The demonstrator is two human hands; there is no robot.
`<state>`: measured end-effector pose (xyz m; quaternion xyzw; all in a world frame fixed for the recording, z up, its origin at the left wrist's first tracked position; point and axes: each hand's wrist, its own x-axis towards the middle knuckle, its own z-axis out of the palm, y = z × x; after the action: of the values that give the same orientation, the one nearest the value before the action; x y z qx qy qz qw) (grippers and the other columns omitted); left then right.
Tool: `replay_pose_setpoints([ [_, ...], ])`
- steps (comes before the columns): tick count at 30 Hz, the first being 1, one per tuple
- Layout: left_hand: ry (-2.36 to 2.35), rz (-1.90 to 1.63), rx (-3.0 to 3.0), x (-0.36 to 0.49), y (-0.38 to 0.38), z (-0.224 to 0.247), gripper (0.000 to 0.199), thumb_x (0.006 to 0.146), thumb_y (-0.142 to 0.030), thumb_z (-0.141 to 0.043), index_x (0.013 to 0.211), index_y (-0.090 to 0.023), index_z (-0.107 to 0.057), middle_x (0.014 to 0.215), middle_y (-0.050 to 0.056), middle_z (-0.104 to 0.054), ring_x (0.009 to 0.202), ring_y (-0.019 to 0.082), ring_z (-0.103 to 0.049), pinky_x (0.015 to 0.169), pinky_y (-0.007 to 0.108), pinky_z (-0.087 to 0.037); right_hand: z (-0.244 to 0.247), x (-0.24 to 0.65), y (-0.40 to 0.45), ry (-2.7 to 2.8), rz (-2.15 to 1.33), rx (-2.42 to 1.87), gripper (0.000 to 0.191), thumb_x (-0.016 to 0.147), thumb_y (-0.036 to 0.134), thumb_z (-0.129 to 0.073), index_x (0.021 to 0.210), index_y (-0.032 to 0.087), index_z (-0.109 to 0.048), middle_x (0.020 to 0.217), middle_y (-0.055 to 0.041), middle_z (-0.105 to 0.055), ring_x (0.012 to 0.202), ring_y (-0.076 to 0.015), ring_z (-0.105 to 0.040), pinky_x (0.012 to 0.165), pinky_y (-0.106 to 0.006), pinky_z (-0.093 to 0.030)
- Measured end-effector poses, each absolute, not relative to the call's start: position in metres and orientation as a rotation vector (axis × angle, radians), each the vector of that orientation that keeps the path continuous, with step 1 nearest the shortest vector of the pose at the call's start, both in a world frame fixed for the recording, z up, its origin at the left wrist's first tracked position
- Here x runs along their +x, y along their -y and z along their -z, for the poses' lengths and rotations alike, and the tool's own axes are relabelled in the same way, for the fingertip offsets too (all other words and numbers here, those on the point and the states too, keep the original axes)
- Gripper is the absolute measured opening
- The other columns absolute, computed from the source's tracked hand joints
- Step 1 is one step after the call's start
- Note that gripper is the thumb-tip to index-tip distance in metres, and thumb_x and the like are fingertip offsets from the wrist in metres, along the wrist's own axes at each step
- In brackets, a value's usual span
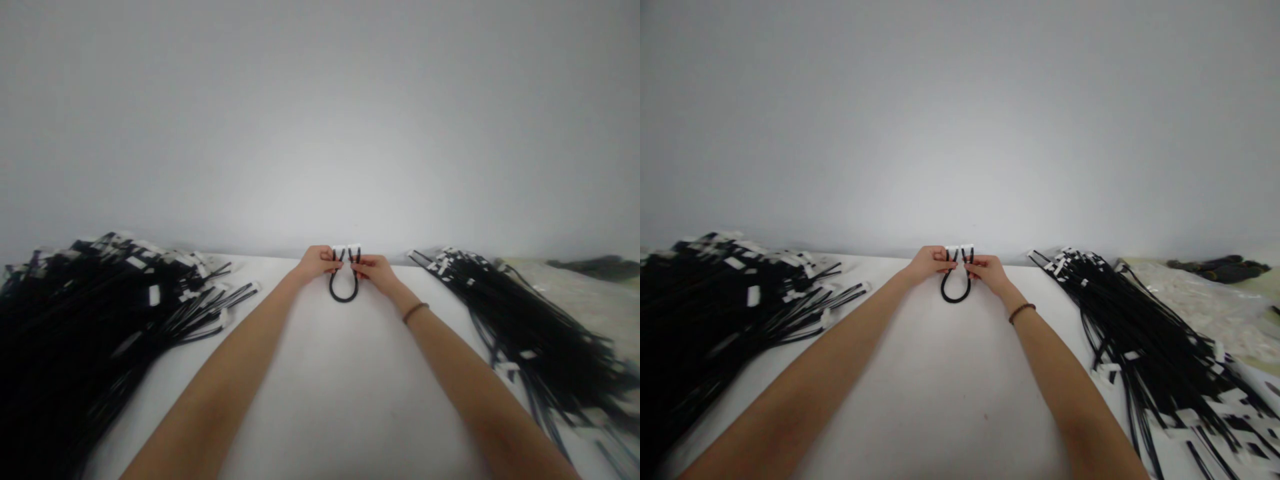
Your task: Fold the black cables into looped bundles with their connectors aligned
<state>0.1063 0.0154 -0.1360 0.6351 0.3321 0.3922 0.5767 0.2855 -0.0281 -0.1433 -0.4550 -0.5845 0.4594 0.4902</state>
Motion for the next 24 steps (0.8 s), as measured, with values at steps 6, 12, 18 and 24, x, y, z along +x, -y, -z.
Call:
replay_pose_setpoints([
  [6, -0.774, -0.926, 1.485, 0.1065, -0.0156, 0.1367, 0.035, 0.046, -0.026, -0.074, 0.057, -0.013, -0.044, 0.050, -0.003, -0.054, 0.049, 0.009, -0.053, 0.050, 0.022, -0.044, 0.1426, 0.2853, 0.0285, 1.417, -1.117, -1.118, 0.037, 0.056, 0.035, -0.066, 0.086, 0.012, -0.062, 0.057, 0.0008, -0.054, 0.048, -0.0085, -0.047, 0.048, -0.022, -0.039],
  [12, -0.790, -0.922, 1.495, 0.1064, -0.0141, 0.1342, 0.035, 0.045, -0.026, -0.074, 0.056, -0.013, -0.043, 0.050, -0.004, -0.053, 0.048, 0.008, -0.052, 0.047, 0.021, -0.043, 0.1432, 0.2857, 0.0283, 1.415, -1.132, -1.100, 0.036, 0.056, 0.034, -0.066, 0.084, 0.012, -0.062, 0.057, 0.0011, -0.054, 0.048, -0.0079, -0.047, 0.048, -0.022, -0.039],
  [18, -0.794, -0.919, 1.477, 0.1070, -0.0128, 0.1329, 0.035, 0.045, -0.025, -0.074, 0.057, -0.012, -0.044, 0.052, -0.002, -0.055, 0.050, 0.009, -0.054, 0.049, 0.021, -0.044, 0.1434, 0.2856, 0.0284, 1.421, -1.122, -1.116, 0.037, 0.056, 0.035, -0.066, 0.085, 0.012, -0.062, 0.055, 0.0014, -0.054, 0.047, -0.0087, -0.047, 0.048, -0.023, -0.039],
  [24, -0.790, -0.918, 1.469, 0.1066, -0.0120, 0.1322, 0.036, 0.044, -0.026, -0.074, 0.057, -0.013, -0.044, 0.053, -0.002, -0.056, 0.051, 0.009, -0.054, 0.049, 0.021, -0.044, 0.1408, 0.2847, 0.0300, 1.434, -1.108, -1.120, 0.034, 0.057, 0.034, -0.065, 0.082, 0.011, -0.062, 0.054, 0.0017, -0.052, 0.046, -0.0079, -0.046, 0.046, -0.021, -0.037],
])
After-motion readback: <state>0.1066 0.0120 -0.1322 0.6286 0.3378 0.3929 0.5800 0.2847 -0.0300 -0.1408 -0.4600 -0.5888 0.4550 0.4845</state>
